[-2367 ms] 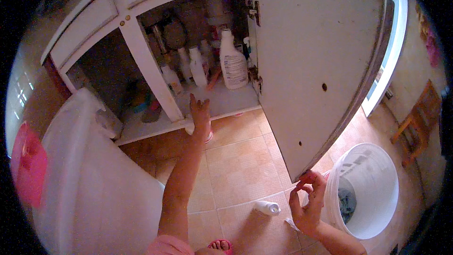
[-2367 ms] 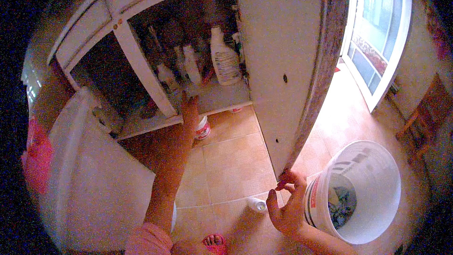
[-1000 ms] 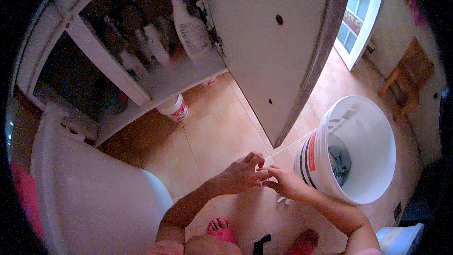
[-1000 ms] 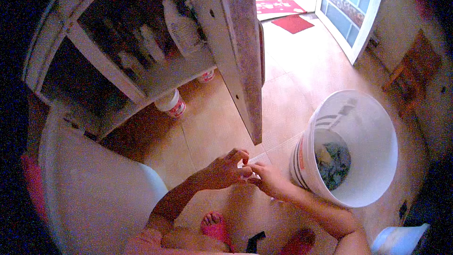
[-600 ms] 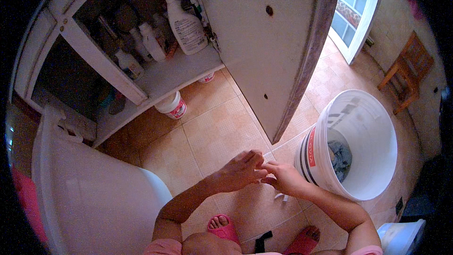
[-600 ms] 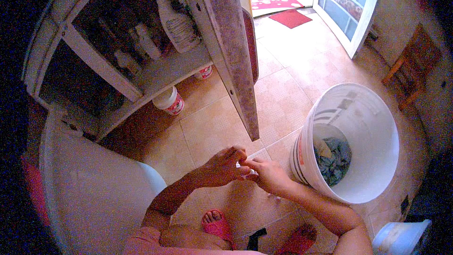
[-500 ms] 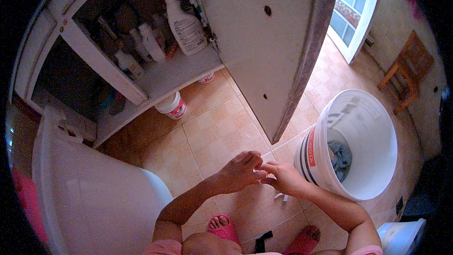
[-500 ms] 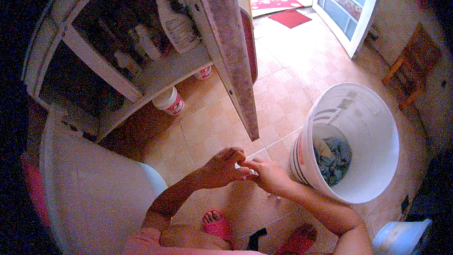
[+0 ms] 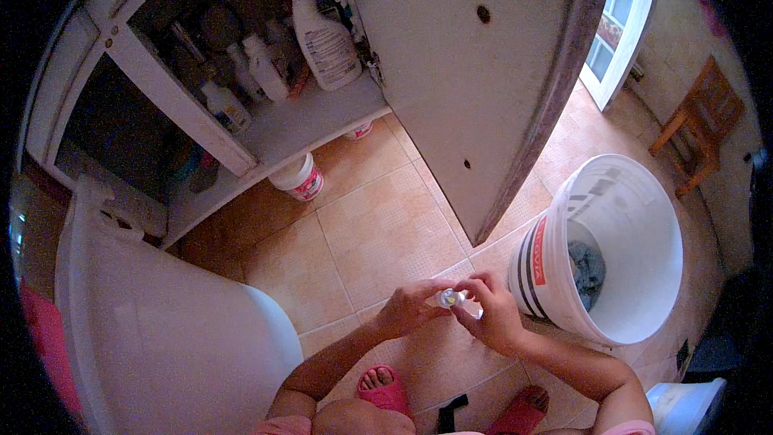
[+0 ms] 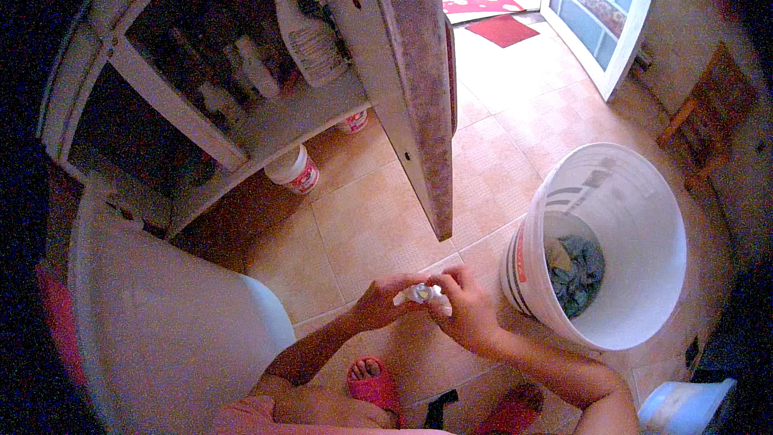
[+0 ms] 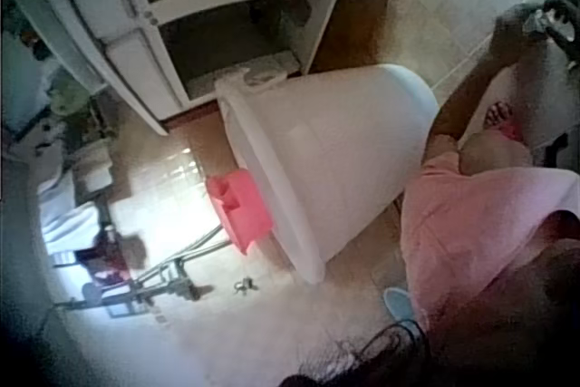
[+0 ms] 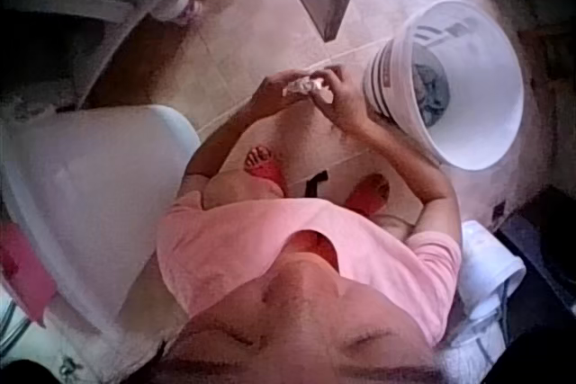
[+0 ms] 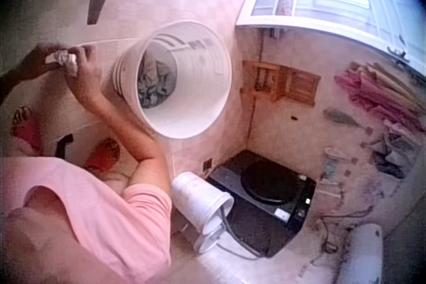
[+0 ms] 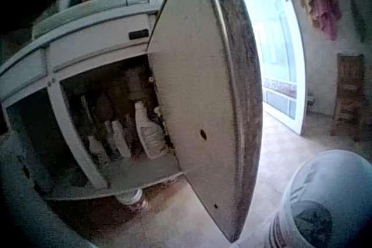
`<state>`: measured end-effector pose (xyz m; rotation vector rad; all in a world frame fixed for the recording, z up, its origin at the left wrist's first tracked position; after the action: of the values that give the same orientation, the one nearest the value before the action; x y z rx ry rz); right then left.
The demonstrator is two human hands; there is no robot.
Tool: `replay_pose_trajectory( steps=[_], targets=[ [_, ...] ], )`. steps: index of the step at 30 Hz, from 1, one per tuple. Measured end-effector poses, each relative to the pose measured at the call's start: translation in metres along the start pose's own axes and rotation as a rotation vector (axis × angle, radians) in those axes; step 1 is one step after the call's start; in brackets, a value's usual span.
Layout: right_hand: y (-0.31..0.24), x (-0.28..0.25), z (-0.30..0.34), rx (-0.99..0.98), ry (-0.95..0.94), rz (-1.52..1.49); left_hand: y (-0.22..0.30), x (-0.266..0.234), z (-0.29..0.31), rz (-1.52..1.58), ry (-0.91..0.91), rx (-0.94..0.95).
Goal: The person assembles a white spray bottle by hand, attaching the nozzle and pump mechanism. They then pick up a grey cloth from a white bucket and wring it out.
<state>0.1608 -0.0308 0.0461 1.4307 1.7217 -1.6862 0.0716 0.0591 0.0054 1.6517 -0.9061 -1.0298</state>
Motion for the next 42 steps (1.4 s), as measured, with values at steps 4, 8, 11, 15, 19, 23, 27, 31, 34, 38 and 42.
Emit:
replay_pose_trajectory(
  steps=[4, 8, 11, 15, 19, 23, 27, 31, 34, 38, 42],
  targets=[
    [-0.012, 0.001, 0.002, -0.138, -0.027, 0.089, 0.003, 0.004, 0.005, -0.133, 0.107, 0.036],
    [-0.014, 0.002, -0.002, -0.058, -0.089, 0.134, 0.001, 0.004, 0.014, -0.199, 0.291, 0.003],
    [-0.011, 0.006, -0.007, 0.015, -0.232, 0.143, 0.010, 0.009, 0.017, -0.332, 0.289, 0.077],
    [-0.009, 0.012, -0.013, 0.025, -0.326, 0.124, 0.015, 0.008, 0.017, -0.333, 0.291, 0.093],
    [-0.008, 0.014, -0.015, 0.054, -0.337, 0.050, 0.012, 0.007, 0.018, -0.353, 0.291, 0.064],
    [-0.007, 0.015, -0.013, 0.052, -0.296, -0.029, 0.011, 0.007, 0.019, -0.359, 0.283, 0.050],
    [-0.007, 0.012, -0.010, -0.016, -0.234, -0.127, 0.004, 0.008, 0.021, -0.351, 0.272, 0.038],
    [0.000, 0.015, -0.004, -0.079, -0.175, -0.170, 0.007, 0.009, 0.019, -0.364, 0.265, 0.018],
    [-0.001, 0.016, -0.007, -0.055, -0.198, -0.085, 0.007, 0.006, 0.019, -0.363, 0.264, 0.027],
    [-0.014, 0.008, -0.012, -0.053, -0.280, 0.141, 0.008, 0.006, 0.017, -0.313, 0.257, 0.077],
    [-0.015, 0.010, -0.013, -0.035, -0.292, 0.092, 0.007, 0.005, 0.017, -0.297, 0.206, 0.050]
  ],
)
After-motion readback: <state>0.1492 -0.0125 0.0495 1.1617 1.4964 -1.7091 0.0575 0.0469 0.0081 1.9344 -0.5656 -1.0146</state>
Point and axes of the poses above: each hand's wrist, its own z-axis away from the middle knuckle, its own x-axis out of the palm, y = z × x, the point moved 8 cm from there along -z, towards the middle knuckle, and after that the axes turned 15 degrees about z, right-handed, at the moved point
